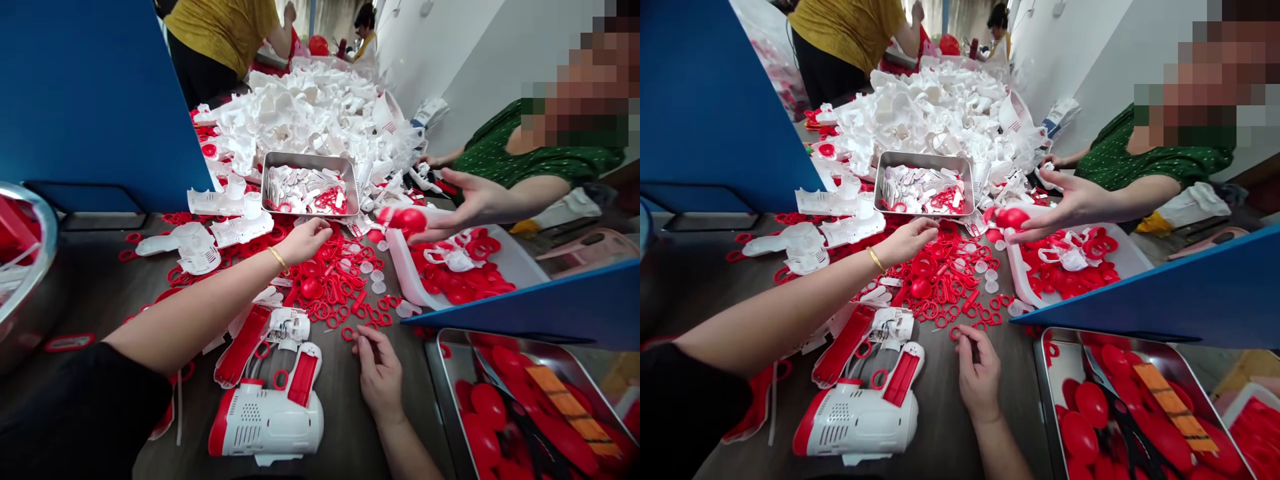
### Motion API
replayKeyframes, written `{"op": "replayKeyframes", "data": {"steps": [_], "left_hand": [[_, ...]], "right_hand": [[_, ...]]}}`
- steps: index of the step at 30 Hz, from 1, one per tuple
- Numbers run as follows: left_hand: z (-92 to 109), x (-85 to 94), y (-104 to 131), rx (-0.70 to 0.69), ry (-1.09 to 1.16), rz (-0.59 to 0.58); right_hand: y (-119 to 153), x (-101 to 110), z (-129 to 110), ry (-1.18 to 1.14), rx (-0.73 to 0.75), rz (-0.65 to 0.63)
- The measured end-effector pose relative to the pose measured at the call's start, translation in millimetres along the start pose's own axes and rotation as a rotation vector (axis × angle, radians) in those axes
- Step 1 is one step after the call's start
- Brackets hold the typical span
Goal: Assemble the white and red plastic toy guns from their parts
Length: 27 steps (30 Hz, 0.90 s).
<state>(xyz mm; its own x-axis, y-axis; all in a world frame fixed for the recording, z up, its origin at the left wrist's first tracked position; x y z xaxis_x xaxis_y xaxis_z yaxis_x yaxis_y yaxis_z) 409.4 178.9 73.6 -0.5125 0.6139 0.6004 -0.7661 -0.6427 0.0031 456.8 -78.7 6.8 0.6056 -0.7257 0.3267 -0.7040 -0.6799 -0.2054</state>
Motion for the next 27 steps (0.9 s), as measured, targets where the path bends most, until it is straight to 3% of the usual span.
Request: {"op": "replayKeyframes", "data": {"steps": [5,8,12,16,20,22,25,27], "left_hand": [[-29.8,-2.4,-8.4,0.049,-0.021,0.016],[-34.3,-5.5,-5.8,0.032,-0.06,0.009],[-23.3,4.7,12.3,-0.03,-0.119,0.028],[-1.3,23.5,59.4,-0.142,-0.168,0.023],[25.4,36.6,130.3,-0.315,-0.12,0.005],[32.1,33.3,163.1,-0.33,-0.065,-0.034],[35.8,8.6,202.8,-0.292,-0.051,-0.161],[36.8,-15.9,223.5,-0.274,-0.118,-0.263]], "right_hand": [[-46.3,-18.2,3.5,-0.061,-0.063,0.013],[-87.2,-22.0,-4.5,0.155,0.002,0.084],[-146.8,-40.4,-6.3,0.62,0.023,0.049],[-184.1,-66.4,-2.8,0.702,0.005,-0.096],[-181.7,-94.3,-24.2,0.714,0.123,-0.255],[-172.5,-103.2,-38.7,0.711,0.175,-0.309],[-153.7,-100.7,-63.4,0.61,0.249,-0.316],[-135.3,-82.9,-78.6,0.453,0.272,-0.26]]}}
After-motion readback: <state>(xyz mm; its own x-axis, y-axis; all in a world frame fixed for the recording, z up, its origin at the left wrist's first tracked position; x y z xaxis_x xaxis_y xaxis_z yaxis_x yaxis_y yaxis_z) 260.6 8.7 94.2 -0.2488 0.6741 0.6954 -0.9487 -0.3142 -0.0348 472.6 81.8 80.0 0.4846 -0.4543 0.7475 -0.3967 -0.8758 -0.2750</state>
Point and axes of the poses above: each hand's wrist, its own y-axis away from the middle knuckle, its own x-axis out of the back of the hand, z = x × y, the point moved 10 cm from there along -y, towards the middle knuckle, and after that the axes turned 2 degrees about y, right-handed, at the moved point
